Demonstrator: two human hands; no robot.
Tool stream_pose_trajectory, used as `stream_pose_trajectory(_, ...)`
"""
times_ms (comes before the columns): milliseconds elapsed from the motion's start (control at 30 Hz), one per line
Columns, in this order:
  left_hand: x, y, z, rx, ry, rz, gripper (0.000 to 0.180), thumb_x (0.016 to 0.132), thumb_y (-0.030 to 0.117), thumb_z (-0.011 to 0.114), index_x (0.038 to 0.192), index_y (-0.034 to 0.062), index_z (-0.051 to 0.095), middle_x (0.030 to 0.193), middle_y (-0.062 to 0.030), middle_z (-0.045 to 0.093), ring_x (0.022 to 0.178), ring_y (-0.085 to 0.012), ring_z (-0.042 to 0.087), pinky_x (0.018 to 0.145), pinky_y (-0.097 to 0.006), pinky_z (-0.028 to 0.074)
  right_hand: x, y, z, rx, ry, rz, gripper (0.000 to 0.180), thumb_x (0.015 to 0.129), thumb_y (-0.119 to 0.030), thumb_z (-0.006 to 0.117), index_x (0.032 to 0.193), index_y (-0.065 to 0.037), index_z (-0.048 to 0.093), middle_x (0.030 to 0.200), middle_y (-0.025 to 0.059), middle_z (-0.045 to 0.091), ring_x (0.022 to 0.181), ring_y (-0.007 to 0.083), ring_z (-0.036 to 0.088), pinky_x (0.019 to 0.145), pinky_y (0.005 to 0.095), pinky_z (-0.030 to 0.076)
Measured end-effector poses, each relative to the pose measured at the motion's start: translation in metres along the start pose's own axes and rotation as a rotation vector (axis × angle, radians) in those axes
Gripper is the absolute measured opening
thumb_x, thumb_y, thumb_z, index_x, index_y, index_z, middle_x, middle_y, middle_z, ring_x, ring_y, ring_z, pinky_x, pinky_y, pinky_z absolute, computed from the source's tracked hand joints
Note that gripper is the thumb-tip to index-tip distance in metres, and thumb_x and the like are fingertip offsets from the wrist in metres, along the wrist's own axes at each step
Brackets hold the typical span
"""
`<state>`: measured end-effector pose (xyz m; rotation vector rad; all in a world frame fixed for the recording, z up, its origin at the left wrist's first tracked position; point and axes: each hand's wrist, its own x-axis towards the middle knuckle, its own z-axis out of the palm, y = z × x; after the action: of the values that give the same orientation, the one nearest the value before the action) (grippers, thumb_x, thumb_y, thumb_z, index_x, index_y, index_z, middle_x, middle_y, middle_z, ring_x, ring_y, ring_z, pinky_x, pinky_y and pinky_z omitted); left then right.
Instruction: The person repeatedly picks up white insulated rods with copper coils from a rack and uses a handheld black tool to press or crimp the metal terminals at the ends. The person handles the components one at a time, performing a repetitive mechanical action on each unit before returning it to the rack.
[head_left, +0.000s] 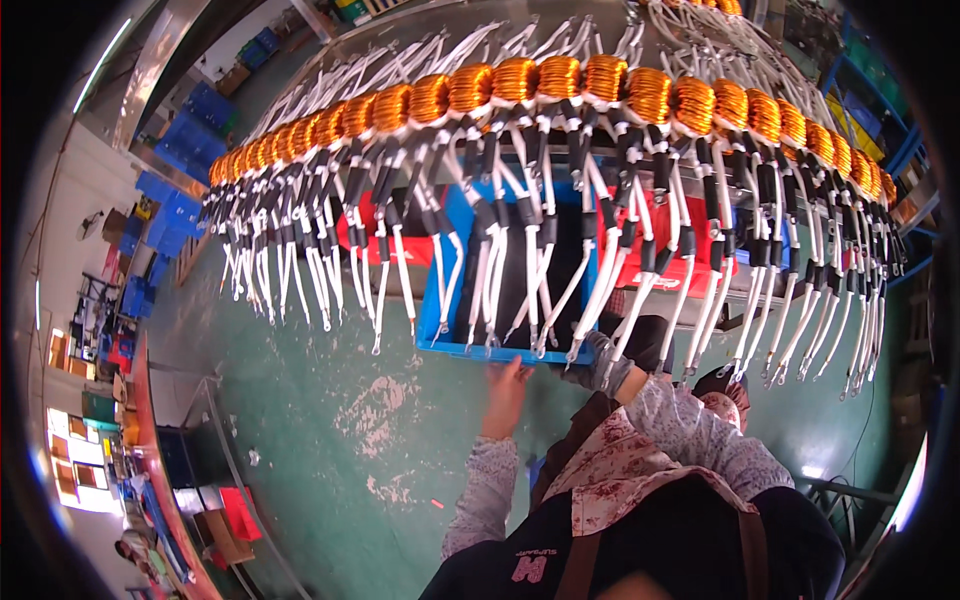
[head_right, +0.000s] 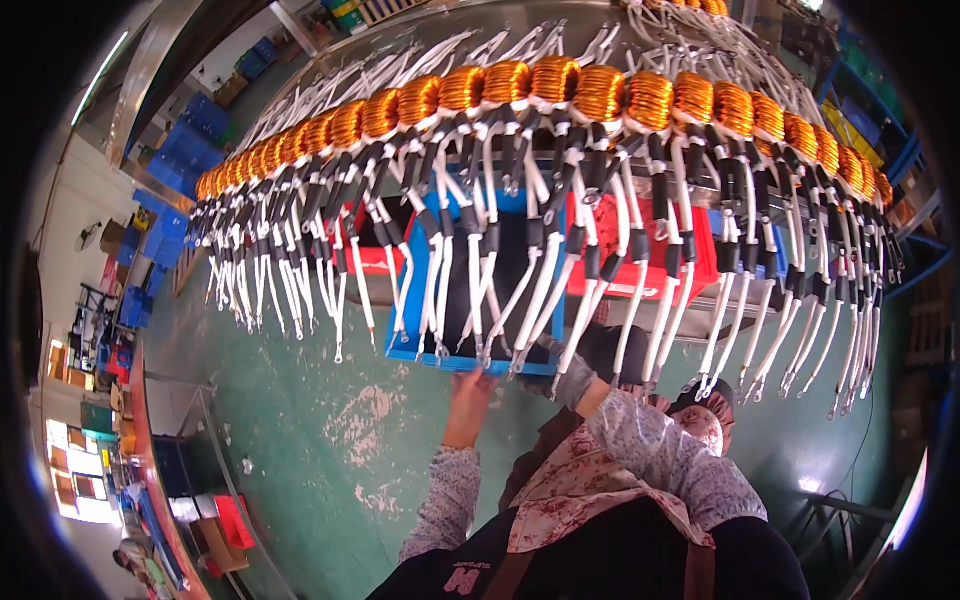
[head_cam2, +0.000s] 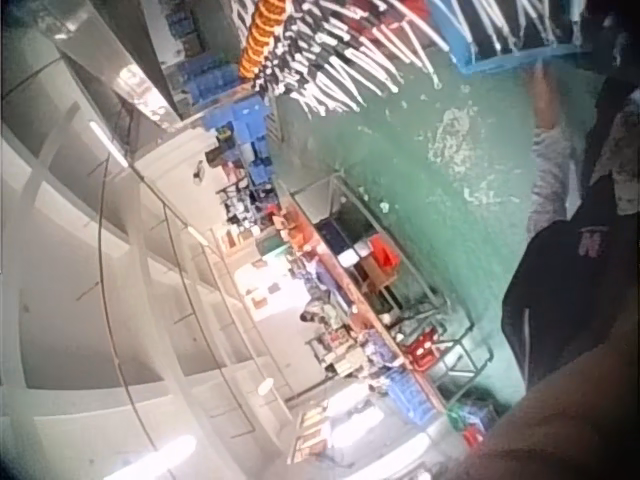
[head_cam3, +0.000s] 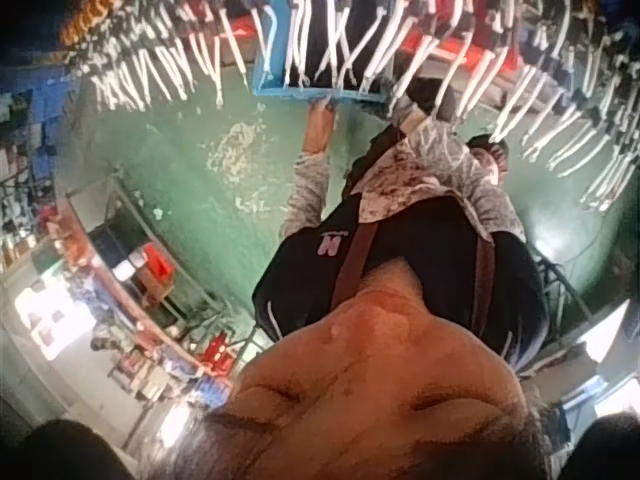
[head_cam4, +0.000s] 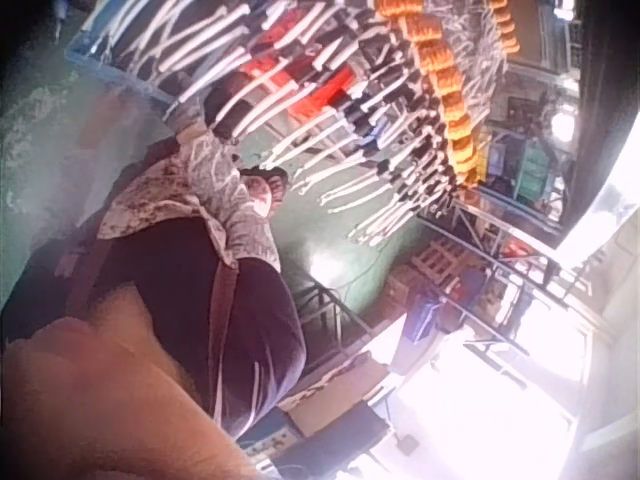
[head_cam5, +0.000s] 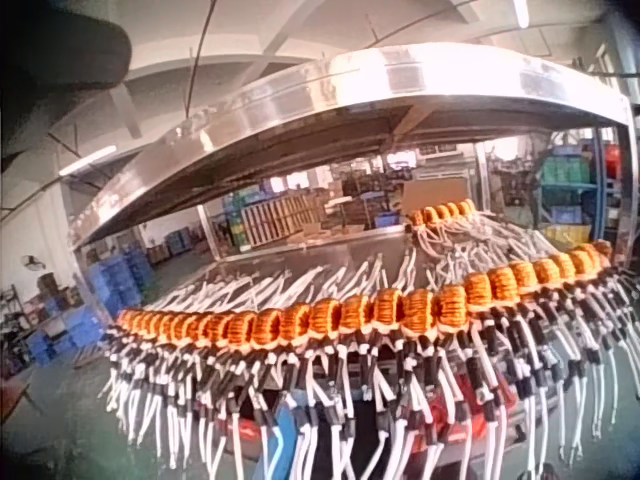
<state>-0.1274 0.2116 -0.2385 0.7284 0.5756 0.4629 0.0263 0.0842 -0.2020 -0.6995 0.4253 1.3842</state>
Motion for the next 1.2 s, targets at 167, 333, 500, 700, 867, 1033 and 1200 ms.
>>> stream_pose_trajectory(167, -0.035, 0.021, -0.023, 0.502, -0.08, -0.058, 0.023, 0.089, 0.017, 0.055, 0.106, 0.0017, 0.054, 0.098, -0.0089, 0.062, 0.088, -0.0185, 0.063, 0.075, -0.031, 0.053, 0.013, 0.037, -0.016, -0.114, 0.304, -0.211, 0.015, 0.085, -0.007, 0.05, 0.097, 0.002, 0.05, 0.089, 0.0166, 0.058, 0.079, 0.0339, 0.061, 0.068, 0.0461, 0.057)
stream_pose_trajectory(333, -0.024, 0.088, 0.002, 0.64, -0.182, -0.132, 0.03, 0.091, 0.023, 0.052, 0.107, -0.0017, 0.059, 0.087, -0.0084, 0.066, 0.08, -0.0154, 0.064, 0.074, -0.029, 0.052, 0.009, 0.05, -0.032, -0.067, 0.456, -0.18, 0.013, 0.082, 0.0, 0.051, 0.094, 0.003, 0.049, 0.095, 0.0177, 0.054, 0.086, 0.0355, 0.059, 0.069, 0.0488, 0.057)
stream_pose_trajectory(500, 0.096, 0.063, 0.0, 0.981, -0.223, 0.311, 0.03, 0.09, 0.015, 0.049, 0.111, -0.0069, 0.052, 0.098, -0.02, 0.06, 0.096, -0.0309, 0.058, 0.082, -0.034, 0.046, 0.015, 0.073, -0.062, -0.106, 0.487, -0.181, 0.017, 0.08, 0.0, 0.055, 0.094, 0.007, 0.047, 0.097, 0.0203, 0.052, 0.08, 0.0389, 0.061, 0.062, 0.0464, 0.06)
stream_pose_trajectory(700, 0.206, 0.019, -0.066, 1.648, -0.078, 0.456, 0.05, 0.089, 0.02, 0.049, 0.128, -0.0078, 0.034, 0.114, -0.027, 0.052, 0.106, -0.0429, 0.05, 0.092, -0.041, 0.041, 0.02, 0.085, -0.084, -0.127, 0.355, -0.206, 0.02, 0.079, -0.004, 0.058, 0.095, 0.007, 0.049, 0.082, 0.0202, 0.06, 0.066, 0.0397, 0.064, 0.052, 0.0398, 0.059)
stream_pose_trajectory(867, 0.198, -0.009, -0.023, 1.808, -0.295, 0.232, 0.051, 0.088, 0.021, 0.051, 0.129, -0.0059, 0.035, 0.115, -0.0264, 0.052, 0.108, -0.0417, 0.049, 0.093, -0.041, 0.04, 0.01, 0.087, -0.08, -0.191, 0.369, -0.205, 0.014, 0.08, -0.005, 0.058, 0.09, 0.003, 0.053, 0.08, 0.0165, 0.06, 0.065, 0.0339, 0.065, 0.048, 0.0369, 0.056)
stream_pose_trajectory(1033, 0.105, -0.014, 0.002, 2.022, -0.408, -0.268, 0.053, 0.087, 0.022, 0.053, 0.129, -0.004, 0.036, 0.117, -0.0257, 0.051, 0.109, -0.0404, 0.049, 0.095, -0.041, 0.039, 0.005, 0.088, -0.072, -0.201, 0.405, -0.214, 0.012, 0.079, -0.007, 0.063, 0.081, 0.002, 0.056, 0.074, 0.0132, 0.062, 0.06, 0.0297, 0.065, 0.041, 0.0321, 0.051)
stream_pose_trajectory(1200, 0.067, -0.006, 0.007, 1.999, -0.388, -0.411, 0.055, 0.085, 0.023, 0.055, 0.13, -0.002, 0.036, 0.119, -0.0251, 0.05, 0.111, -0.0392, 0.049, 0.096, -0.041, 0.038, 0.009, 0.092, -0.079, -0.18, 0.356, -0.277, 0.01, 0.079, -0.008, 0.063, 0.08, 0.001, 0.057, 0.072, 0.0114, 0.062, 0.06, 0.0265, 0.065, 0.042, 0.0315, 0.05)
